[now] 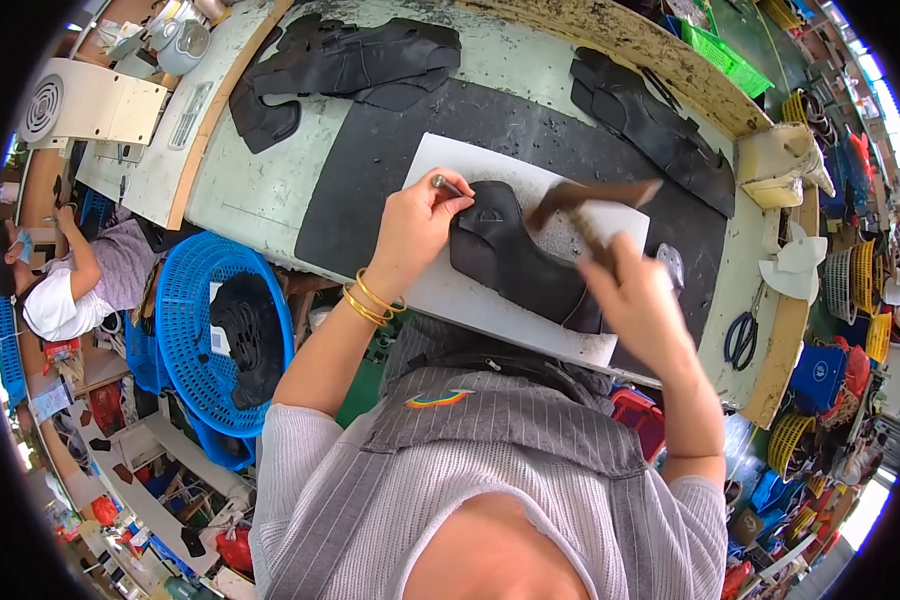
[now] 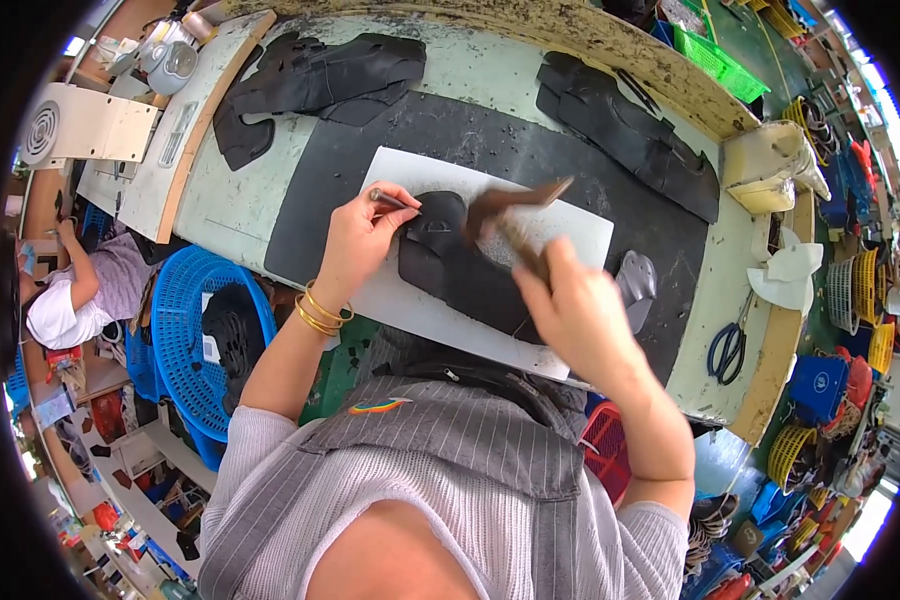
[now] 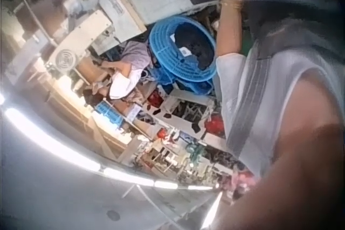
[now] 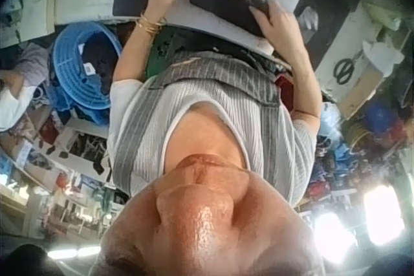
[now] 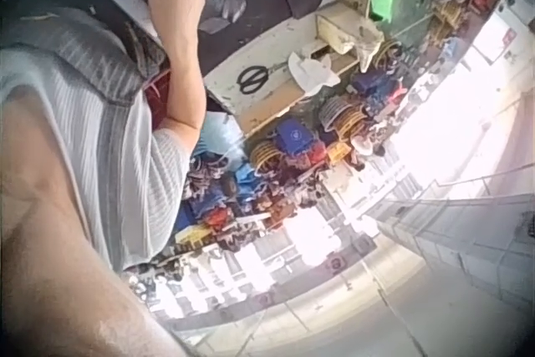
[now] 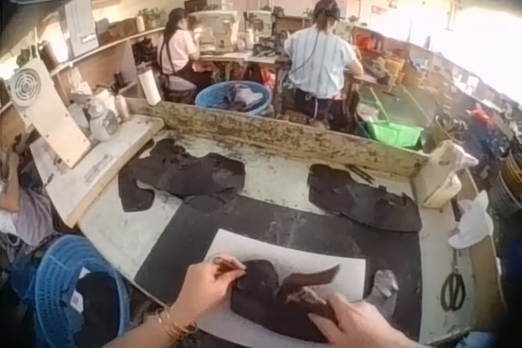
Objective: Hammering a punch tool into leather shoe components to create holes or attach parts during assembly.
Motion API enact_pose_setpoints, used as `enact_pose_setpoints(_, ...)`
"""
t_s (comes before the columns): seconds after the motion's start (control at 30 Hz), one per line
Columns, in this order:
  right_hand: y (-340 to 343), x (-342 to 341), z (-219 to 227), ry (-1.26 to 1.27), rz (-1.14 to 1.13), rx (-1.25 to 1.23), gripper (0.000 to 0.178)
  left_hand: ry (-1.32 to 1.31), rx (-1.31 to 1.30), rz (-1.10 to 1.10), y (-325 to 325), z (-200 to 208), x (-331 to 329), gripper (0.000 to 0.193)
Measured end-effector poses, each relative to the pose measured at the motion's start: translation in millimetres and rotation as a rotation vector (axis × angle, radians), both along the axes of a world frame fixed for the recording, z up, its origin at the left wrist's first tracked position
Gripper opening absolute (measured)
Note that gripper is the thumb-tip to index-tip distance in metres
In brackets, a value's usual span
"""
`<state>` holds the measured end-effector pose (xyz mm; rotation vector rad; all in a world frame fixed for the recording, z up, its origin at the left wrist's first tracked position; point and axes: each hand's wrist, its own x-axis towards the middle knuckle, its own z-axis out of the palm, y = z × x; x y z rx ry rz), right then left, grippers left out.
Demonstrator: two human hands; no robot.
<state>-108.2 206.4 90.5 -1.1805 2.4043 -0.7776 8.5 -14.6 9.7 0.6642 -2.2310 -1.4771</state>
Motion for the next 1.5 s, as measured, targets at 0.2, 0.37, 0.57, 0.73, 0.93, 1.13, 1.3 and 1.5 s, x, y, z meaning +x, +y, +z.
enact_pose_setpoints(0.2, -43, 8, 42, 0.099, 0.007, -0.267, 0.021, 0.005, -0.553, -0.023, 11, 1, -5, 0.006)
enact_pose_setpoints(0.37, -11, 5, -15, -0.154, 0.112, 0.093, 0.025, 0.06, 0.433, -0.047, -16, -6, -11, 0.004)
enact_pose_setpoints(0.57, 4, 16, -30, -0.201, 0.077, 0.071, 0.026, 0.139, 0.493, -0.061, -4, -6, -14, 0.002)
enact_pose_setpoints(0.73, -5, -7, -2, -0.079, 0.003, 0.021, 0.026, 0.148, 0.372, -0.064, 1, -6, -18, 0.003)
enact_pose_setpoints(0.93, -32, -2, 45, 0.172, 0.039, -0.246, 0.023, 0.041, -0.44, -0.094, 16, 1, -16, 0.012)
enact_pose_setpoints(1.13, 9, 2, -19, -0.185, 0.12, 0.087, 0.025, 0.036, 0.542, -0.066, -6, -3, -27, 0.006)
enact_pose_setpoints(1.3, 14, 2, -18, -0.226, 0.052, 0.058, 0.025, 0.118, 0.56, -0.118, 0, -6, -28, 0.003)
enact_pose_setpoints(1.5, 0, -25, 13, -0.089, -0.069, -0.018, 0.026, 0.069, 0.293, -0.147, 3, -6, -27, 0.006)
